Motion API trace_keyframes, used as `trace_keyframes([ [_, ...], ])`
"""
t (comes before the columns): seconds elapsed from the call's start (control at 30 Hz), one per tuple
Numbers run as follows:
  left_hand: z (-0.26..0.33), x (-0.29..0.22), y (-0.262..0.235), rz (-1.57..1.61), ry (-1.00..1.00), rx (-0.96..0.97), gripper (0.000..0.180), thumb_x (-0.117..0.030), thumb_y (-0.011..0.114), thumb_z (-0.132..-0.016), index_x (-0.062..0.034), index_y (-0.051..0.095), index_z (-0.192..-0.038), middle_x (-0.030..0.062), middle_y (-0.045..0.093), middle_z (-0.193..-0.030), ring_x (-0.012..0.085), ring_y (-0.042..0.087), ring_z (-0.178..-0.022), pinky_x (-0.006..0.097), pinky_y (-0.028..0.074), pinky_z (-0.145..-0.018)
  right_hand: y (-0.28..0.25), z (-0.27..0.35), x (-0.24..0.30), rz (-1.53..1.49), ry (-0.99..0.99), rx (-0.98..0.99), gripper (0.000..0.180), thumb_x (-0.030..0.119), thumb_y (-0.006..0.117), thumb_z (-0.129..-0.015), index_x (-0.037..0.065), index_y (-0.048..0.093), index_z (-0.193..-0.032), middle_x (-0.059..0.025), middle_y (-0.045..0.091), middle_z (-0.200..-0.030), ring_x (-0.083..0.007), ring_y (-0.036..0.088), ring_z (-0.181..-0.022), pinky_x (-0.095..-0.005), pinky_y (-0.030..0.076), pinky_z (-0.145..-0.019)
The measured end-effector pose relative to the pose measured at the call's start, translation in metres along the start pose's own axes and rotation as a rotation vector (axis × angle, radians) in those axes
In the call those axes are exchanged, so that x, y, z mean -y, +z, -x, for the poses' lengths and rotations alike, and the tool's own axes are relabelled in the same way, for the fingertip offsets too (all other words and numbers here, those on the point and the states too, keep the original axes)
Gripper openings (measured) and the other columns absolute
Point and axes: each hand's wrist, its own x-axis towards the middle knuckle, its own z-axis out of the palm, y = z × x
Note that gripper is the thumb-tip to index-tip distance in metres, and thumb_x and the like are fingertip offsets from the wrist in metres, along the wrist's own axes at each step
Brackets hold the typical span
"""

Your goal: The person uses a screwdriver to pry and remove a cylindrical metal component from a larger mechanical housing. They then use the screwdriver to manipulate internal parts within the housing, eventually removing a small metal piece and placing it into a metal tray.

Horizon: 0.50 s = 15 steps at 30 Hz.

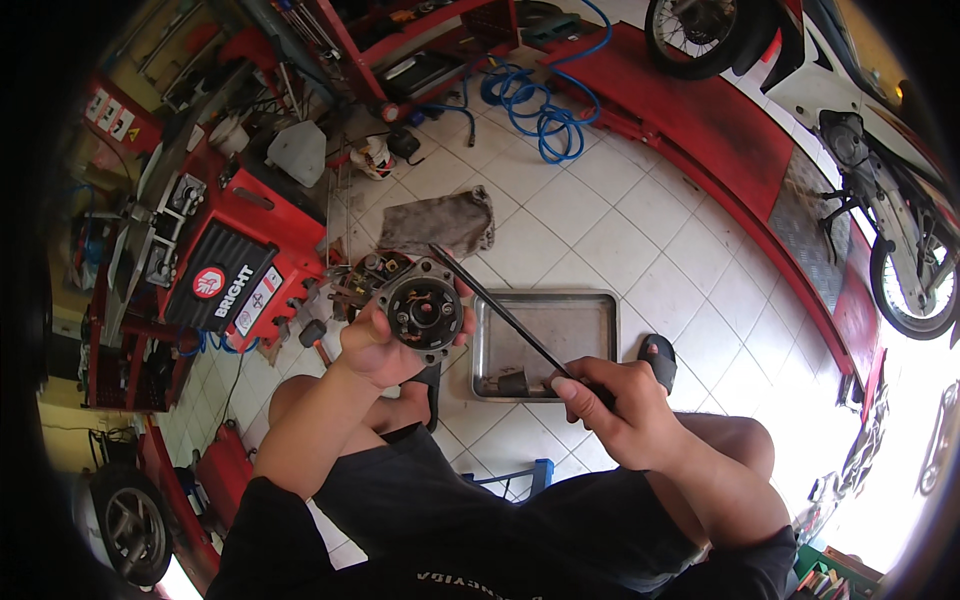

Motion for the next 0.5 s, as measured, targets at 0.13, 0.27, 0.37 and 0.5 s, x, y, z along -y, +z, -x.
trace_keyframes([
  [0.13,-0.004,0.005,0.011,-0.098,0.01,-0.081,0.086,-0.014,0.084,-0.084,0.0018,0.037,-0.154,0.0201,0.054,-0.142,0.0388,0.061,-0.127,0.046,0.053,-0.105,0.001,0.001,0.0,-0.019,0.008,0.006,0.033,0.027,0.073,-0.099,-0.005,0.07,-0.108,-0.0058,0.067,-0.071,-0.0092,0.062,-0.062,-0.0264,0.049,-0.058],
  [0.27,-0.007,0.015,0.017,-0.168,0.03,-0.063,0.085,-0.002,0.085,-0.078,-0.0017,0.042,-0.151,0.0167,0.056,-0.14,0.0385,0.059,-0.131,0.046,0.053,-0.108,0.011,-0.001,-0.006,-0.122,-0.086,-0.108,0.034,0.019,0.083,-0.091,-0.001,0.069,-0.114,-0.0017,0.066,-0.073,-0.0046,0.057,-0.06,-0.0242,0.045,-0.055],
  [0.37,-0.008,0.03,0.03,-0.27,0.054,-0.166,0.085,0.001,0.087,-0.074,-0.0033,0.045,-0.148,0.0163,0.056,-0.141,0.0383,0.058,-0.133,0.047,0.052,-0.11,0.026,-0.006,0.0,-0.04,-0.127,-0.233,0.041,0.016,0.088,-0.084,0.001,0.068,-0.117,-0.0001,0.065,-0.074,-0.0034,0.056,-0.059,-0.0231,0.045,-0.054],
  [0.5,-0.006,0.043,0.031,-0.371,0.04,-0.198,0.087,-0.009,0.095,-0.067,-0.0063,0.051,-0.142,0.0148,0.059,-0.138,0.0293,0.056,-0.135,0.042,0.051,-0.111,0.039,-0.017,-0.01,0.027,-0.187,-0.291,0.05,0.018,0.093,-0.077,-0.001,0.068,-0.116,0.0017,0.066,-0.074,-0.0021,0.057,-0.06,-0.0195,0.044,-0.055],
])
